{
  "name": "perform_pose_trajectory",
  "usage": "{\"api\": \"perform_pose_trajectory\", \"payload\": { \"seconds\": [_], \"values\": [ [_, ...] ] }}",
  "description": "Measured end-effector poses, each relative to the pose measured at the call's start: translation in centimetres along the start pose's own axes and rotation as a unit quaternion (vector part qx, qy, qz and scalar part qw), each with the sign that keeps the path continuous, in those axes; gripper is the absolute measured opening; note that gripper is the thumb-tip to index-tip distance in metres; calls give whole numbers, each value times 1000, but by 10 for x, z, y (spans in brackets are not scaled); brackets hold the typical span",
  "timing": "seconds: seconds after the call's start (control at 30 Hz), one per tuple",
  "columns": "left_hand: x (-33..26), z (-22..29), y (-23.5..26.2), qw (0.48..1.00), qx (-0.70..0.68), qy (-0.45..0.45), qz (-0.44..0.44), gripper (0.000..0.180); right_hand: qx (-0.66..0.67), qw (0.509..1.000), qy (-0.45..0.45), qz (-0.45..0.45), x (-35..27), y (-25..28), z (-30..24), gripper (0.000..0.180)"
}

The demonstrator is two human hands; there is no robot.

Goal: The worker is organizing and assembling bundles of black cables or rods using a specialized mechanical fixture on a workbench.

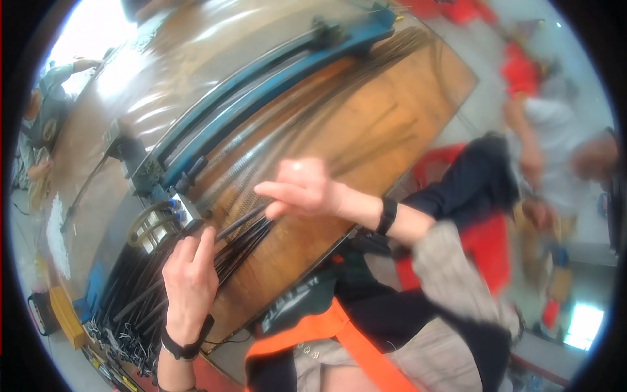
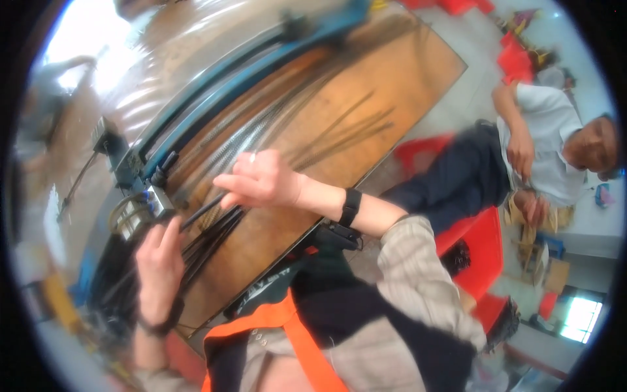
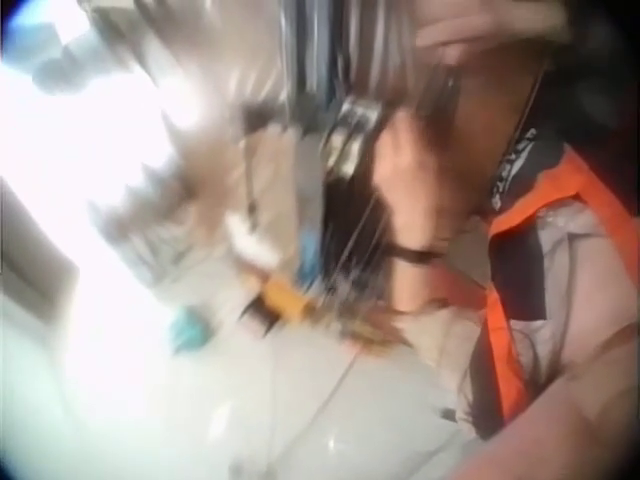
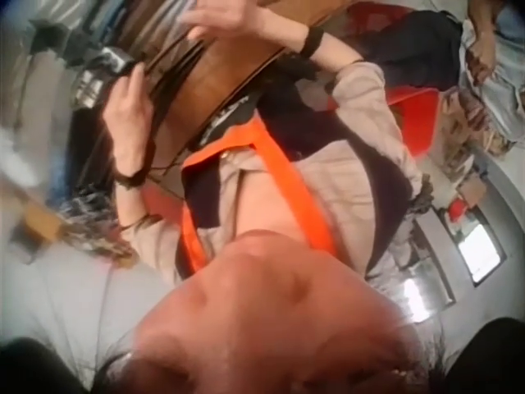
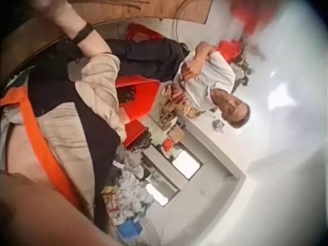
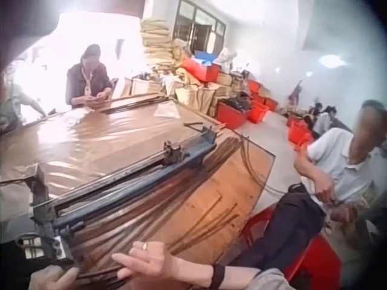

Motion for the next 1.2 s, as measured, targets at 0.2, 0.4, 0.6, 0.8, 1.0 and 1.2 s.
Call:
{"api": "perform_pose_trajectory", "payload": {
  "seconds": [0.2, 0.4, 0.6, 0.8, 1.0, 1.2],
  "values": [
    [-27, -69, 62, 989, 102, 71, 82, 25, -80, 994, -75, -1, -41, 19, 69, 21],
    [-72, -127, 153, 944, 187, 186, 198, 27, 50, 988, -144, 23, 18, -50, 74, 16],
    [-106, -119, 144, 941, 100, 234, 223, 25, 362, 896, -178, -185, 147, -140, 6, 10],
    [-169, -146, 158, 923, 97, 280, 245, 25, 353, 924, -16, -144, 207, -195, -26, 12],
    [-170, -151, 150, 925, 68, 298, 227, 24, 335, 899, -71, -274, 208, -209, -34, 10],
    [-151, -162, 153, 934, 73, 248, 247, 23, 90, 969, 70, -218, 209, -202, -48, 6]
  ]
}}
Point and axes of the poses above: each hand's wrist, its own x-axis towards the middle knuckle, its own y-axis out of the back of the hand, z = x × y, the point moved 6 cm from there along x, towards the middle knuckle, and after that the axes turned 3 degrees about -z, right-handed, at the moved point
